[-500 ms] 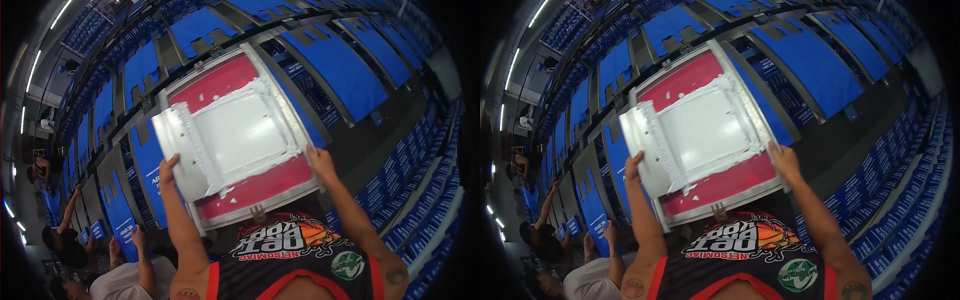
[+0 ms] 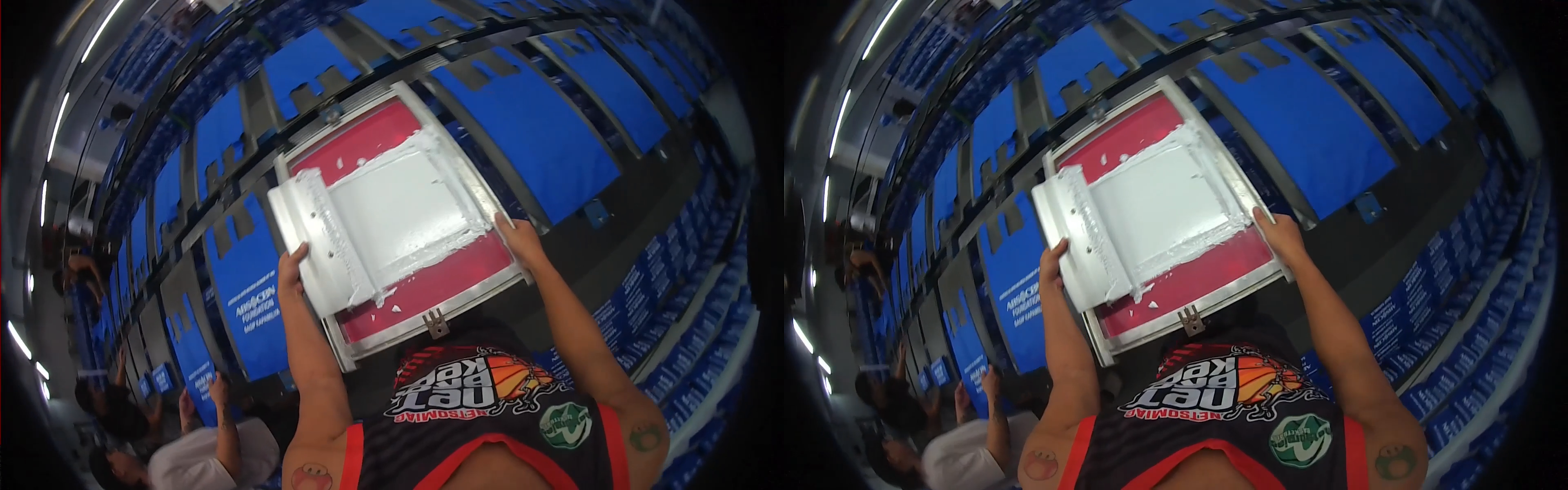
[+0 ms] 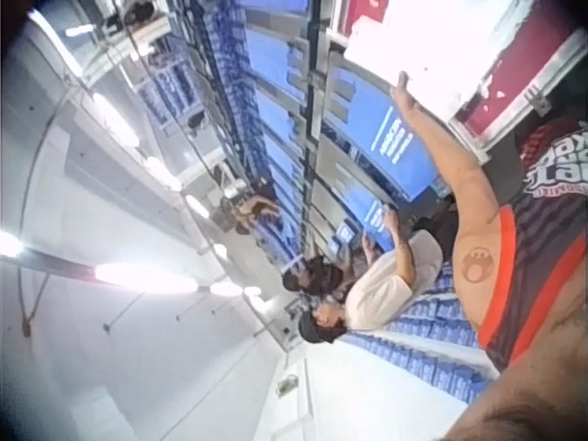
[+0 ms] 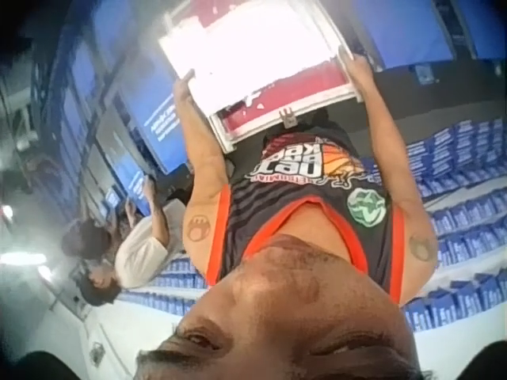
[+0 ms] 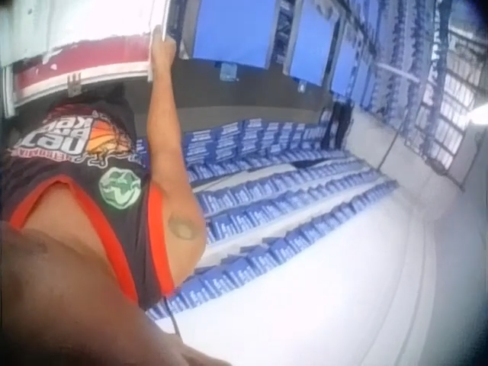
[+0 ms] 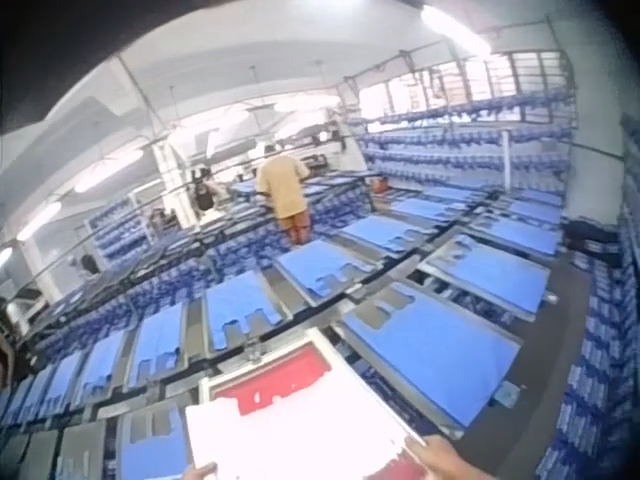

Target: Printing a logo onto blue fabric bags using a screen printing frame and squeegee.

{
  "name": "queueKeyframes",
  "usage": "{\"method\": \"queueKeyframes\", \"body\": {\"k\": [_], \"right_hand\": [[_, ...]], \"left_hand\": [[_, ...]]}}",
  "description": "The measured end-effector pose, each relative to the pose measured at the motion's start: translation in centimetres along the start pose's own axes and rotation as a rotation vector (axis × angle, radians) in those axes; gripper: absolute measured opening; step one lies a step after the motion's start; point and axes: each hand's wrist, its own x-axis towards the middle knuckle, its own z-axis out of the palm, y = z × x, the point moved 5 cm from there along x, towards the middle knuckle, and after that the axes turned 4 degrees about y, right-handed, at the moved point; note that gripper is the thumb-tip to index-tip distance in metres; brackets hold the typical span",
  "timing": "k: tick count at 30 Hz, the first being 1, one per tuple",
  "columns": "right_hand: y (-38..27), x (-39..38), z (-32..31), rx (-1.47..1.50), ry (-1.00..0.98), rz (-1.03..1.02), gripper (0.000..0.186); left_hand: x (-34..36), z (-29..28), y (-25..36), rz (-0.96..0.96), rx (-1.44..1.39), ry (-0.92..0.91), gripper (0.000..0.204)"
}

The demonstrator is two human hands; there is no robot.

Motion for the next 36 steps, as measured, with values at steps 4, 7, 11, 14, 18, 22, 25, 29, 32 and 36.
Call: {"method": "queueKeyframes", "body": {"k": [4,7,11,14,18,22,25,29,32,36], "right_hand": [[0.2,-0.2,-0.4,-0.175,-0.037,-0.015,0.065],[-0.3,-0.9,-1.2,-0.145,0.024,-0.024,0.056],[-5.7,-6.1,-2.3,-0.388,0.447,-0.869,0.024],[-1.7,-10.9,2.1,-0.194,-0.618,-0.127,0.024],[1.5,-15.0,7.6,-0.172,-0.901,-0.046,0.043],[4.4,-15.0,8.7,-0.12,-0.793,0.024,0.039],[3.3,-13.2,8.3,-0.263,-0.658,-0.181,0.029],[4.4,-11.5,7.2,-0.235,-0.594,-0.189,0.025],[4.2,-11.0,6.8,-0.233,-0.548,-0.117,0.025],[3.5,-12.3,8.7,-0.421,-0.626,-0.312,0.027]], "left_hand": [[0.1,0.0,-2.7,-0.03,-0.087,-0.023,0.043],[0.0,0.0,-3.5,-0.008,-0.087,-0.04,0.044],[-0.8,1.3,-1.7,0.028,-0.01,0.024,0.04],[-2.3,3.8,2.1,0.131,0.223,0.016,0.04],[-4.4,9.1,6.1,0.391,0.419,-0.081,0.041],[-6.1,13.0,5.7,0.477,0.785,-0.104,0.046],[-6.7,16.3,4.8,0.744,0.956,-0.083,0.051],[-7.0,19.9,3.4,0.747,1.076,-0.146,0.046],[-7.9,20.0,3.9,0.713,1.154,-0.147,0.042],[-9.1,17.4,3.5,0.823,1.123,-0.116,0.036]]}}
